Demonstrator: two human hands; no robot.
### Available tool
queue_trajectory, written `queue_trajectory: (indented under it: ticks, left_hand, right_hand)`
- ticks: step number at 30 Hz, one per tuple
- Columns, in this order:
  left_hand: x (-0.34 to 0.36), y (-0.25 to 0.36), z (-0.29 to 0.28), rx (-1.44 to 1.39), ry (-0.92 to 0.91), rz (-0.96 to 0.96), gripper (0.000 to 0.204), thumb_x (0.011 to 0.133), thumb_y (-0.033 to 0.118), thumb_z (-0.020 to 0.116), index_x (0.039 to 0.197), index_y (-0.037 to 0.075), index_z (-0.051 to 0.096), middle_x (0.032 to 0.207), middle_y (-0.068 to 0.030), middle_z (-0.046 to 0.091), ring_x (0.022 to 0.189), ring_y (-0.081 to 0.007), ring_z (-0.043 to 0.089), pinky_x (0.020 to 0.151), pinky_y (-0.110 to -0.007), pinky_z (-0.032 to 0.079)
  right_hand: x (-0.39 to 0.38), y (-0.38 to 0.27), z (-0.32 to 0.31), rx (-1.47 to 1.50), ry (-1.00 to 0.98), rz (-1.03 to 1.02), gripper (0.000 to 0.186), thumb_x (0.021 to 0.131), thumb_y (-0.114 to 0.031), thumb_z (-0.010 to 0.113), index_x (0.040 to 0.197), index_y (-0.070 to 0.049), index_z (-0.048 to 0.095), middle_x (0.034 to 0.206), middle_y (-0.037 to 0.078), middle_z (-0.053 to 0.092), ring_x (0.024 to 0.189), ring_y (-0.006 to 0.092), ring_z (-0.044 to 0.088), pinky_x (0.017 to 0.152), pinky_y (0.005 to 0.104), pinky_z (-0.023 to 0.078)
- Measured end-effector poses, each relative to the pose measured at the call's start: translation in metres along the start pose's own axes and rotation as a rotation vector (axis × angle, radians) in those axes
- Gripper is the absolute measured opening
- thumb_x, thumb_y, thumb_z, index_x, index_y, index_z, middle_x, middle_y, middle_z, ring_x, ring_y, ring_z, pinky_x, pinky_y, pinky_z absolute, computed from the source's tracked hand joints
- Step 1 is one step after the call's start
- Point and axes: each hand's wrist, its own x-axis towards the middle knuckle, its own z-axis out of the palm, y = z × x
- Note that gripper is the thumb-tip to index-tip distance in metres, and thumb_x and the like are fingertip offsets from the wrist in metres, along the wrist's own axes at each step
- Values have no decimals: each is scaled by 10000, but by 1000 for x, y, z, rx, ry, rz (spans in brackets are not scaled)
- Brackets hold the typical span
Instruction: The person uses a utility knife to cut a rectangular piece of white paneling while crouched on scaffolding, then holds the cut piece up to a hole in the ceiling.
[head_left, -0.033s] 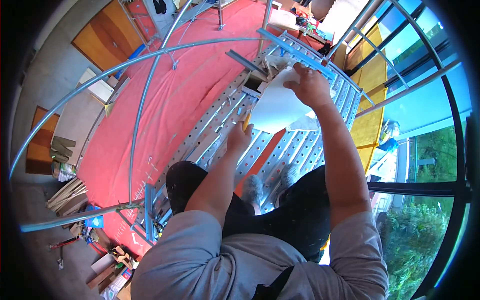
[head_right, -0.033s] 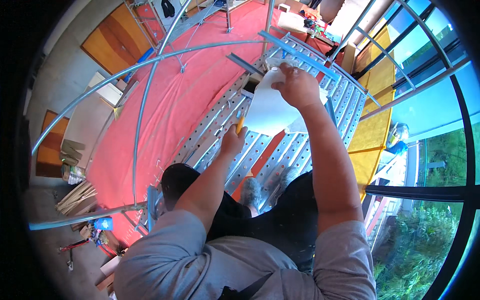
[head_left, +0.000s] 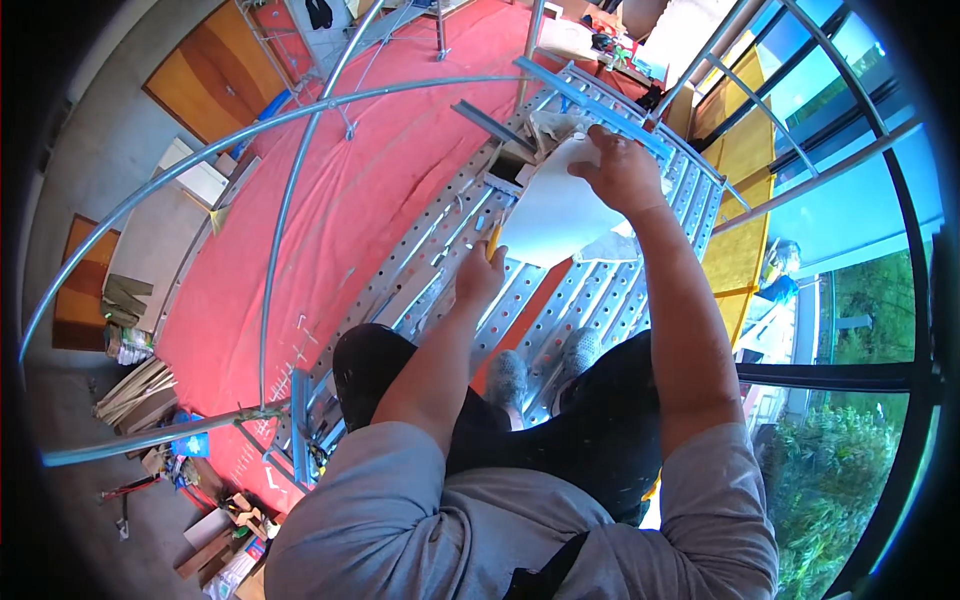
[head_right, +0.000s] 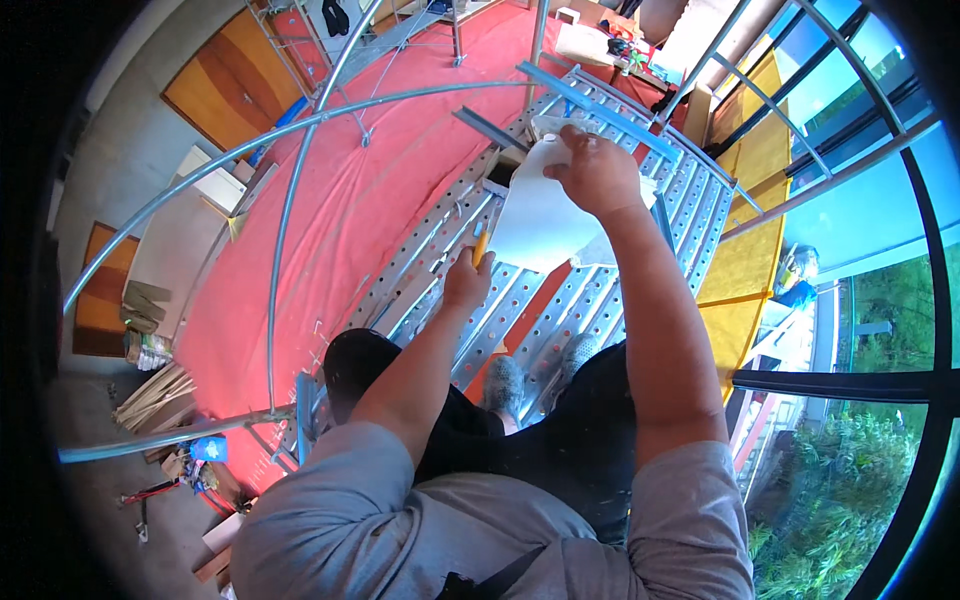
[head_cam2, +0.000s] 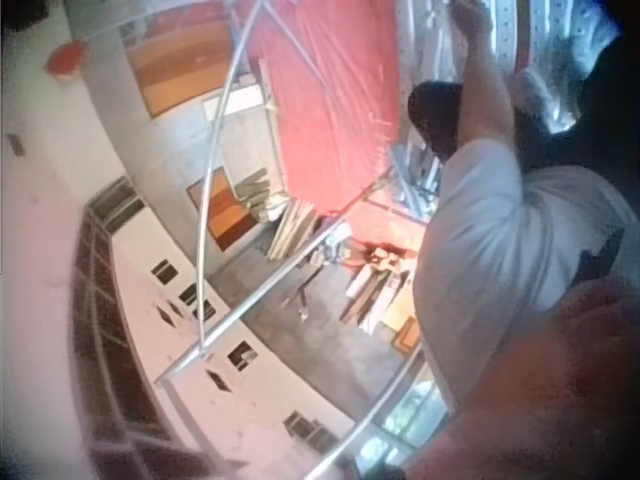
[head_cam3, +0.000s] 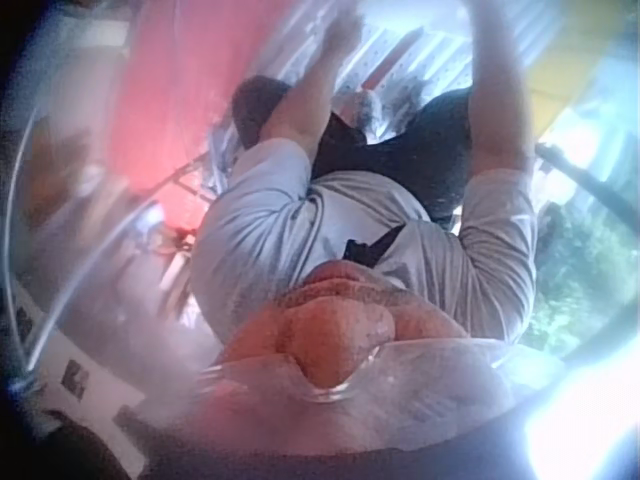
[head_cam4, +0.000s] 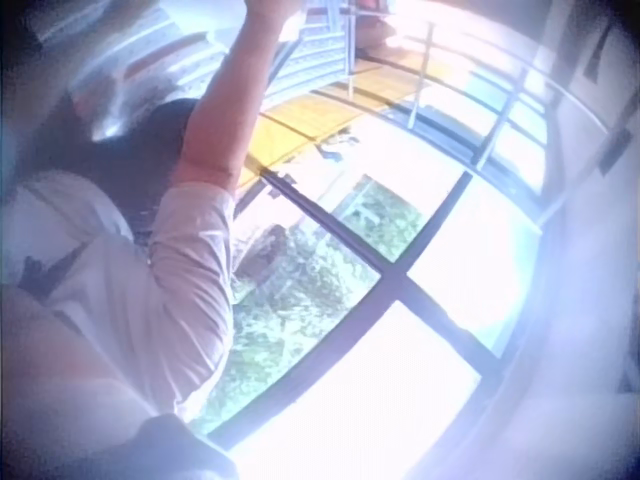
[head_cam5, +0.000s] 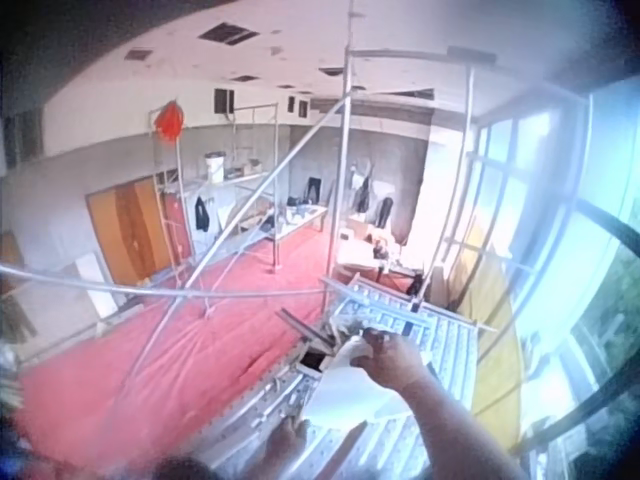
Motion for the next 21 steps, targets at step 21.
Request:
queue_trajectory:
  ticks: [21]
  left_hand:
    - [19, -51, 21, 145, -133, -156, 393, 957, 298, 618, 1191, -16, 583, 1092, -254, 687, 1053, -432, 657, 898, -511, 526]
  right_hand:
    - [13, 1, -2, 17, -26, 62, 553, 814, -408, 763, 1295, -171, 630, 1112, 160, 722, 1023, 359, 694, 869, 462, 546]
